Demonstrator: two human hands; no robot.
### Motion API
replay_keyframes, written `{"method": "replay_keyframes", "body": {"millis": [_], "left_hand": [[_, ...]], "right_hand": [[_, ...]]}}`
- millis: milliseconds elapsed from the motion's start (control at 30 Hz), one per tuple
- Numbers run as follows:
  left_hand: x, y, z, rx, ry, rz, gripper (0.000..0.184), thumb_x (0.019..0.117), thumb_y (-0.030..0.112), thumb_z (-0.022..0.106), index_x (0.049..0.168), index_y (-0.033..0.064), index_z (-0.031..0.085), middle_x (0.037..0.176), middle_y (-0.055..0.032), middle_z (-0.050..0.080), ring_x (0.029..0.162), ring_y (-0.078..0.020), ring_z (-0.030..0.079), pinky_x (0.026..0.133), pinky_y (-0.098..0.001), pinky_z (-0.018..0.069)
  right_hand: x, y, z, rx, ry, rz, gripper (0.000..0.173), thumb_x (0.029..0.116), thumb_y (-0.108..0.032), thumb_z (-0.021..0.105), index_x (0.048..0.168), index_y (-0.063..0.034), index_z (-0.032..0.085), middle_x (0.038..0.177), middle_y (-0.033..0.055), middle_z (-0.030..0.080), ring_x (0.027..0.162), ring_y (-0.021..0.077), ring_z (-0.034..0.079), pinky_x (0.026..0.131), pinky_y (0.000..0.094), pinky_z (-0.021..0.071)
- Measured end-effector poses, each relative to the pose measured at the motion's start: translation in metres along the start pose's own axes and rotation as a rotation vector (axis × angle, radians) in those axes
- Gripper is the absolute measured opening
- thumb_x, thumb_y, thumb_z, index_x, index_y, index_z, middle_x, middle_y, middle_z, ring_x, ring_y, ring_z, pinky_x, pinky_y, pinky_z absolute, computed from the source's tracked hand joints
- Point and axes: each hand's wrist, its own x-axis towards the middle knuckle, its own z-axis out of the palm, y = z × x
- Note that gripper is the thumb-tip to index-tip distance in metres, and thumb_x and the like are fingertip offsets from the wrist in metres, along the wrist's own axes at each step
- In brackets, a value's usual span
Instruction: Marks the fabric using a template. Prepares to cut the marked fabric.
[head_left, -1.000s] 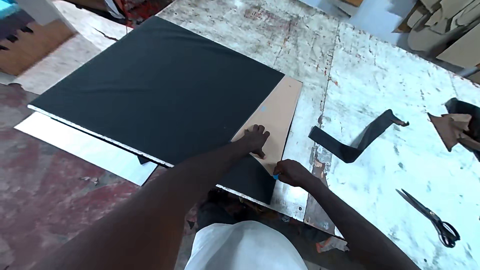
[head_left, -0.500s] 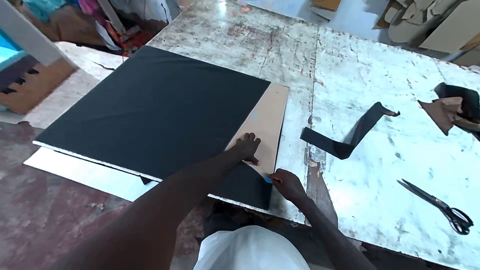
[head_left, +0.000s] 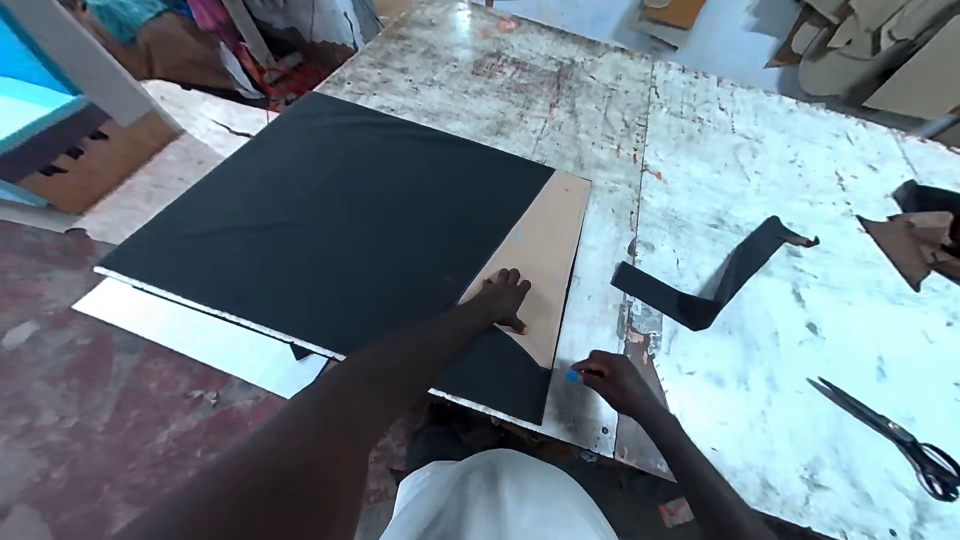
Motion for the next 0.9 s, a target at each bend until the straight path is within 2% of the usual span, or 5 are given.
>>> {"method": "replay_keyframes", "body": {"millis": [200, 467, 633, 800, 900], "left_hand": [[-0.003, 0.001, 0.000, -0.022, 0.007, 0.004, 0.103, 0.0723, 0.059, 0.087, 0.152, 0.0113, 0.043, 0.162, -0.0232, 0.028, 0.151, -0.0485, 0.023, 0.106, -0.0742, 0.0386], [-0.004, -0.016, 0.015, -0.107, 0.058, 0.050, 0.099, 0.0765, 0.064, 0.081, 0.154, 0.0156, 0.044, 0.167, -0.0209, 0.023, 0.154, -0.0436, 0.020, 0.116, -0.0679, 0.0321], [-0.025, -0.043, 0.016, -0.520, 0.335, -0.056, 0.069, 0.0914, 0.042, 0.076, 0.147, 0.0078, 0.053, 0.158, -0.0233, 0.040, 0.144, -0.0417, 0.042, 0.115, -0.0583, 0.0413], [-0.032, -0.068, 0.009, -0.802, 0.405, -0.200, 0.052, 0.0977, 0.024, 0.071, 0.142, 0.0035, 0.054, 0.134, -0.0204, 0.063, 0.125, -0.0341, 0.062, 0.107, -0.0541, 0.0501], [-0.041, -0.066, -0.011, -0.973, 0.337, -0.238, 0.053, 0.1005, 0.022, 0.067, 0.146, 0.0027, 0.048, 0.136, -0.0218, 0.061, 0.121, -0.0353, 0.063, 0.102, -0.0550, 0.0516]], "right_hand": [[-0.051, 0.002, 0.057, 0.461, 0.310, 0.184, 0.025, 0.0958, -0.022, 0.068, 0.115, -0.0095, 0.076, 0.097, 0.0022, 0.072, 0.085, 0.0114, 0.069, 0.079, 0.0311, 0.0600], [-0.033, -0.024, 0.084, 0.855, 0.438, 0.218, 0.022, 0.0964, -0.015, 0.065, 0.114, -0.0019, 0.068, 0.106, 0.0089, 0.073, 0.089, 0.0194, 0.070, 0.077, 0.0358, 0.0605], [-0.010, -0.030, 0.087, 0.727, 0.399, 0.169, 0.023, 0.0974, -0.015, 0.063, 0.116, -0.0037, 0.069, 0.133, 0.0079, 0.066, 0.115, 0.0157, 0.067, 0.094, 0.0340, 0.0586], [0.002, -0.041, 0.085, 0.584, 0.379, 0.197, 0.024, 0.0981, -0.015, 0.064, 0.118, -0.0036, 0.069, 0.133, 0.0098, 0.065, 0.118, 0.0149, 0.065, 0.096, 0.0332, 0.0583], [0.005, -0.044, 0.080, 0.538, 0.331, 0.234, 0.026, 0.0979, -0.014, 0.064, 0.121, -0.0035, 0.068, 0.131, 0.0090, 0.066, 0.116, 0.0147, 0.066, 0.097, 0.0337, 0.0580]]}}
